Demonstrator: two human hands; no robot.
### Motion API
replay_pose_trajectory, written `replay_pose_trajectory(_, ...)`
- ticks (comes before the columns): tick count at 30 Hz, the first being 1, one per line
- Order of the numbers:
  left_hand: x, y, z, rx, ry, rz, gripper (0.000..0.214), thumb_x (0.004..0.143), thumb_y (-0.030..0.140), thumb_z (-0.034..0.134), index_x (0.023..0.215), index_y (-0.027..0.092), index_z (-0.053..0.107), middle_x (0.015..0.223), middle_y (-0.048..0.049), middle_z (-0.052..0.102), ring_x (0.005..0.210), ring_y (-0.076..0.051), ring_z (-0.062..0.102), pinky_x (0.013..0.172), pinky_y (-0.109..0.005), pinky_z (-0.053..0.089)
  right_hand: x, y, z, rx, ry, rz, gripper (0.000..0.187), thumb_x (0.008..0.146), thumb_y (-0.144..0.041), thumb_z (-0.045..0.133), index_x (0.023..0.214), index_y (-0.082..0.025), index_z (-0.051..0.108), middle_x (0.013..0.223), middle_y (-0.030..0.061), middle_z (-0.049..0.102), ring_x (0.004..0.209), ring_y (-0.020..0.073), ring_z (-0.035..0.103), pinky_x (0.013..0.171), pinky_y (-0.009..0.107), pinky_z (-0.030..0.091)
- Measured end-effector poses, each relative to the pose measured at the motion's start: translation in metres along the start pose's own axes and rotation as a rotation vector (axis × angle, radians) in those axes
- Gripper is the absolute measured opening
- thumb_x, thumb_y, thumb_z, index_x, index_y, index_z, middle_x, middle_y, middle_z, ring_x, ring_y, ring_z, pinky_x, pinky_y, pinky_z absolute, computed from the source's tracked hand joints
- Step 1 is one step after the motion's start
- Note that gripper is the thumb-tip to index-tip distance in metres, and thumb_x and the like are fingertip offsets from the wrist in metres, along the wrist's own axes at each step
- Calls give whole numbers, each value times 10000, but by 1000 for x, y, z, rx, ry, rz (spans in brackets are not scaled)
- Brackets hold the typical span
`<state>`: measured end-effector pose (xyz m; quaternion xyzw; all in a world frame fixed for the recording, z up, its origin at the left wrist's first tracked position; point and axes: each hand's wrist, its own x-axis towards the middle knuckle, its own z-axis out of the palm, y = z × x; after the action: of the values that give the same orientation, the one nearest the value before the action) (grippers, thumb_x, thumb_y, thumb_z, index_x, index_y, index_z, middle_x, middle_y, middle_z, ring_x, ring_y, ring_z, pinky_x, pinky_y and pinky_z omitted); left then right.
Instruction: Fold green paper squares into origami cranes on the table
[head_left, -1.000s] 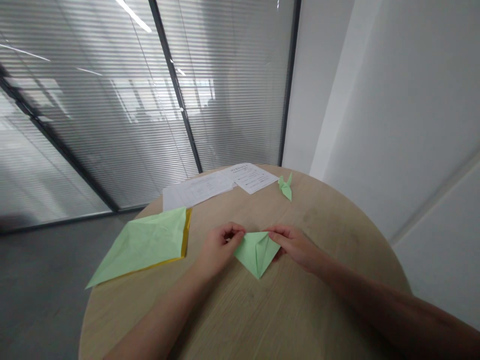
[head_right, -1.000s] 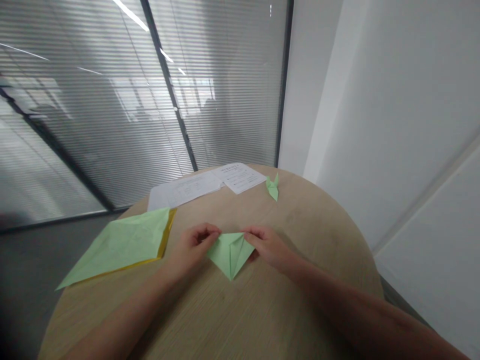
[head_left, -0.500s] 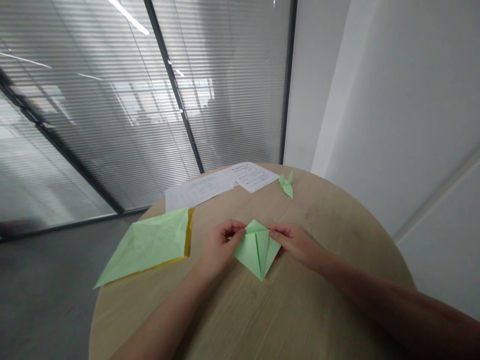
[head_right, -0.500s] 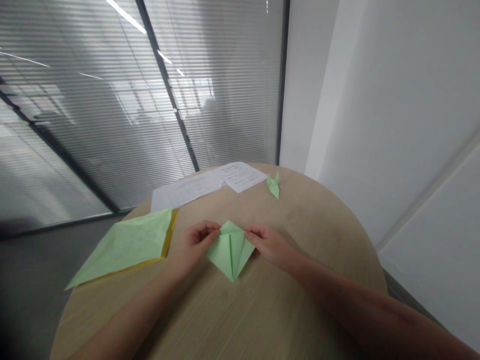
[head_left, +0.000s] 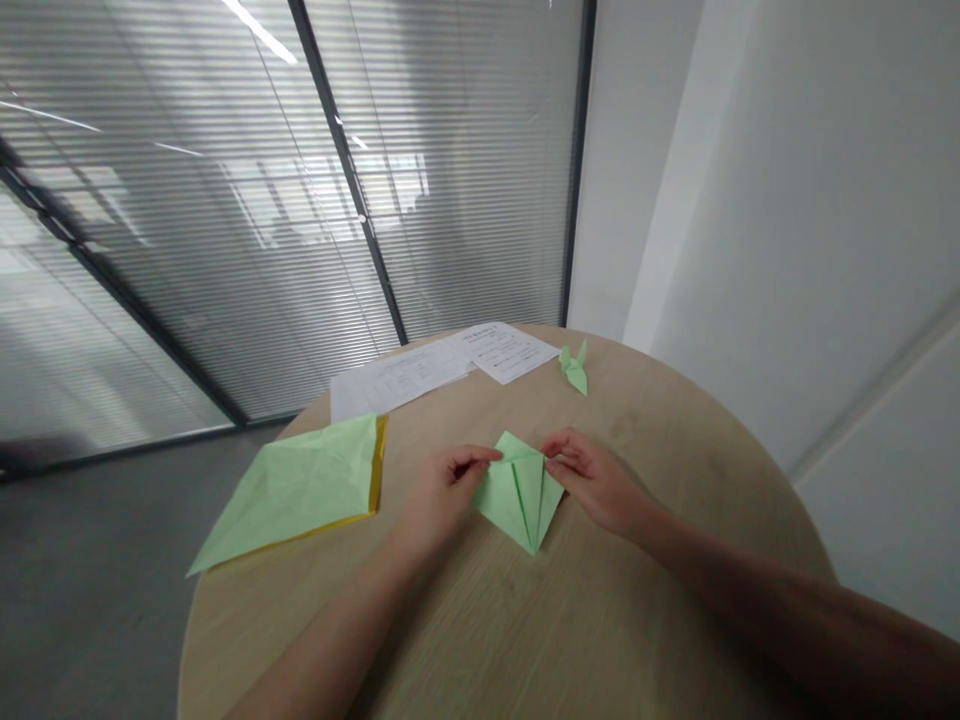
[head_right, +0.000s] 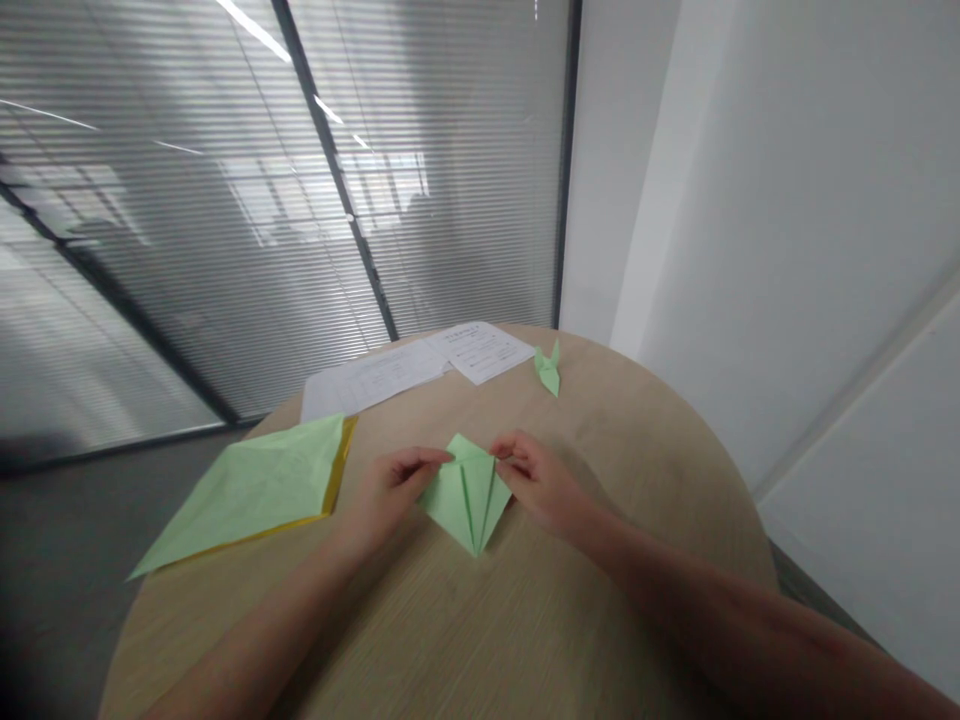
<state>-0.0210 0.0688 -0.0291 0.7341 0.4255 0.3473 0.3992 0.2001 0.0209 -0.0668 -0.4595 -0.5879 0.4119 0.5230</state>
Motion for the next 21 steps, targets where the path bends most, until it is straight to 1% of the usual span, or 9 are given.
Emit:
replay_pose_trajectory(2, -2, 1, 1, 9, -27, -4, 240, 846, 284, 572, 958, 184, 759, 900, -63, 748, 784, -188, 642, 694, -295, 479, 0, 0, 0, -16, -25, -7, 144, 885, -301, 575, 1011, -242, 616, 878, 21, 685, 777, 170, 661, 701, 293, 511)
replay_pose_trajectory(4, -4, 2, 2, -13, -64, -1, 232, 850, 292, 583, 971, 183, 747, 912, -62, 742, 797, -188, 644, 701, -293, 487, 0, 0, -1, -25, -40, 2, 198, 892, -275, 557, 1070, -251, 641, 927, 33, 711, 827, 184, 680, 754, 320, 528)
replay_pose_trajectory(7, -7, 4, 3, -32, -113, 7, 249, 882, 363, 576, 933, 170, 725, 853, -52, 713, 761, -176, 624, 666, -277, 480, 0, 1, -3, -69, -34, -2, 253, 897, -242, 541, 1113, -266, 670, 987, 40, 738, 881, 198, 690, 808, 348, 536)
replay_pose_trajectory(10, -7, 6, 3, -16, -146, 30, 299, 890, 434, 587, 878, 162, 709, 826, -45, 691, 748, -170, 610, 650, -267, 476, 0, 2, -5, -150, -17, -57, 257, 909, -233, 529, 1093, -269, 704, 972, 37, 746, 874, 198, 687, 804, 348, 537)
replay_pose_trajectory(12, -7, 6, 3, 13, -153, 40, 296, 871, 447, 615, 888, 167, 710, 843, -44, 691, 751, -170, 612, 656, -271, 484, 0, 0, -6, -219, -10, -122, 263, 916, -230, 523, 1082, -269, 724, 971, 40, 743, 881, 196, 678, 803, 344, 530)
replay_pose_trajectory(16, -6, 4, 5, 64, -122, 49, 248, 809, 410, 683, 903, 181, 703, 865, -43, 690, 768, -181, 626, 667, -285, 501, 0, -6, -6, -318, -37, -245, 276, 928, -212, 500, 1010, -258, 759, 964, 54, 721, 894, 190, 661, 781, 319, 508)
replay_pose_trajectory(18, -6, 2, 6, 78, -106, 74, 212, 795, 360, 694, 922, 189, 700, 891, -43, 693, 801, -186, 628, 690, -292, 509, -1, -9, -6, -340, -43, -253, 284, 929, -202, 492, 1005, -245, 761, 957, 61, 715, 881, 185, 658, 762, 307, 502)
replay_pose_trajectory(21, -6, 2, 7, 98, -106, 115, 188, 804, 287, 671, 968, 200, 701, 932, -42, 692, 811, -178, 619, 717, -300, 514, -2, -12, -5, -374, -32, -233, 288, 923, -200, 493, 1046, -232, 751, 923, 61, 707, 830, 178, 649, 721, 296, 495)
